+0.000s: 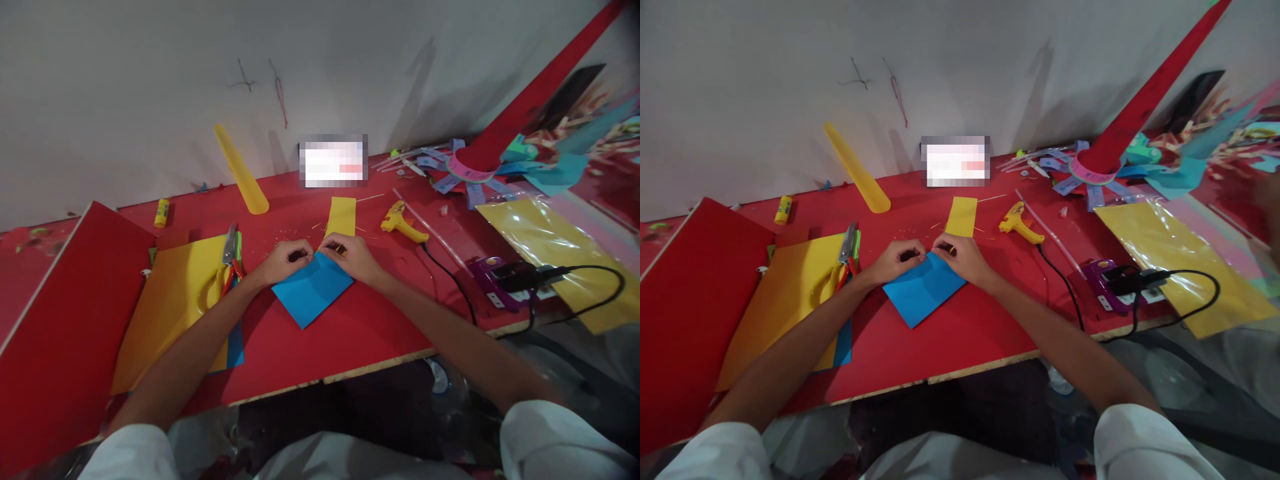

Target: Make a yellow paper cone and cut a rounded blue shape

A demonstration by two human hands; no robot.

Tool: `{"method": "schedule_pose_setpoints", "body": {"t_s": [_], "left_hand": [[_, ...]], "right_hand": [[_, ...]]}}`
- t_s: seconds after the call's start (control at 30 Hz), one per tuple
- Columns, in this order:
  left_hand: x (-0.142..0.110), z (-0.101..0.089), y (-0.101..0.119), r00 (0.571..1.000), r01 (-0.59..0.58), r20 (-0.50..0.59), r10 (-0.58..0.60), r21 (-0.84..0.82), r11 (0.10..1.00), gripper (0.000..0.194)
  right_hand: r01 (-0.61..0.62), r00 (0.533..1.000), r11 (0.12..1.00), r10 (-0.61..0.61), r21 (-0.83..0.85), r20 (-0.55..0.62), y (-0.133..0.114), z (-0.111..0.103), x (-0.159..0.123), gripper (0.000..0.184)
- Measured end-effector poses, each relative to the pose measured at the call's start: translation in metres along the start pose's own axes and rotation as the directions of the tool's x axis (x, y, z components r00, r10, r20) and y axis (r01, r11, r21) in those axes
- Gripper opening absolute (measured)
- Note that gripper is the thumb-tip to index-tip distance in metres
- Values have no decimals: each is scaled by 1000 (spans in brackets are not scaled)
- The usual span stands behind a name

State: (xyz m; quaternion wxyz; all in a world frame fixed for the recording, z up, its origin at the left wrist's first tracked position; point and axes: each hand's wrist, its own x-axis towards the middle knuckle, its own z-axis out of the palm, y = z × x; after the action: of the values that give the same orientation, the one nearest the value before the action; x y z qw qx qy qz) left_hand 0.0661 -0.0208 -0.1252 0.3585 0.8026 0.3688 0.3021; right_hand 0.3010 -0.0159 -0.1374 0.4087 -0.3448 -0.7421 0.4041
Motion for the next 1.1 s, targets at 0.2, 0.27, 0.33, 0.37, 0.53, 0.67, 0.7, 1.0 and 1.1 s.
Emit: {"method": "schedule_pose_setpoints", "body": {"t_s": [0.2, 0.27, 0.33, 0.37, 0.53, 0.67, 0.7, 1.0, 1.1], "left_hand": [[1, 2, 0, 1000, -26, -1, 26, 4, 1000, 24], [1, 2, 0, 1000, -30, -2, 30, 20, 999, 21], [1, 2, 1, 999, -43, -3, 43, 36, 998, 17], [1, 1, 1, 999, -52, -7, 53, 41, 998, 17], [1, 1, 4, 995, -80, -62, 83, 44, 996, 17], [2, 2, 5, 998, -48, -44, 49, 38, 998, 22], [2, 3, 5, 999, -37, -37, 39, 32, 999, 25], [1, 2, 1, 998, -14, -62, 15, 15, 1000, 24], [2, 1, 0, 980, 12, -200, -13, -3, 1000, 29]], "right_hand": [[26, 999, 1000, -26, -13, 20, -3, -2, -2, 26], [33, 999, 999, -32, -41, 34, -3, 1, -3, 25], [33, 998, 998, -30, -61, 46, -3, 4, -4, 26], [30, 998, 998, -27, -62, 50, -3, 6, -4, 27], [16, 996, 998, -11, -59, 88, -1, 6, -2, 33], [45, 994, 994, -34, -95, 108, 0, 2, -1, 39], [54, 993, 993, -43, -109, 108, 0, 1, -1, 39], [23, 993, 997, -15, -70, 120, 1, 3, -1, 33], [28, 992, 992, -12, -125, 127, 5, 0, 0, 40]]}}
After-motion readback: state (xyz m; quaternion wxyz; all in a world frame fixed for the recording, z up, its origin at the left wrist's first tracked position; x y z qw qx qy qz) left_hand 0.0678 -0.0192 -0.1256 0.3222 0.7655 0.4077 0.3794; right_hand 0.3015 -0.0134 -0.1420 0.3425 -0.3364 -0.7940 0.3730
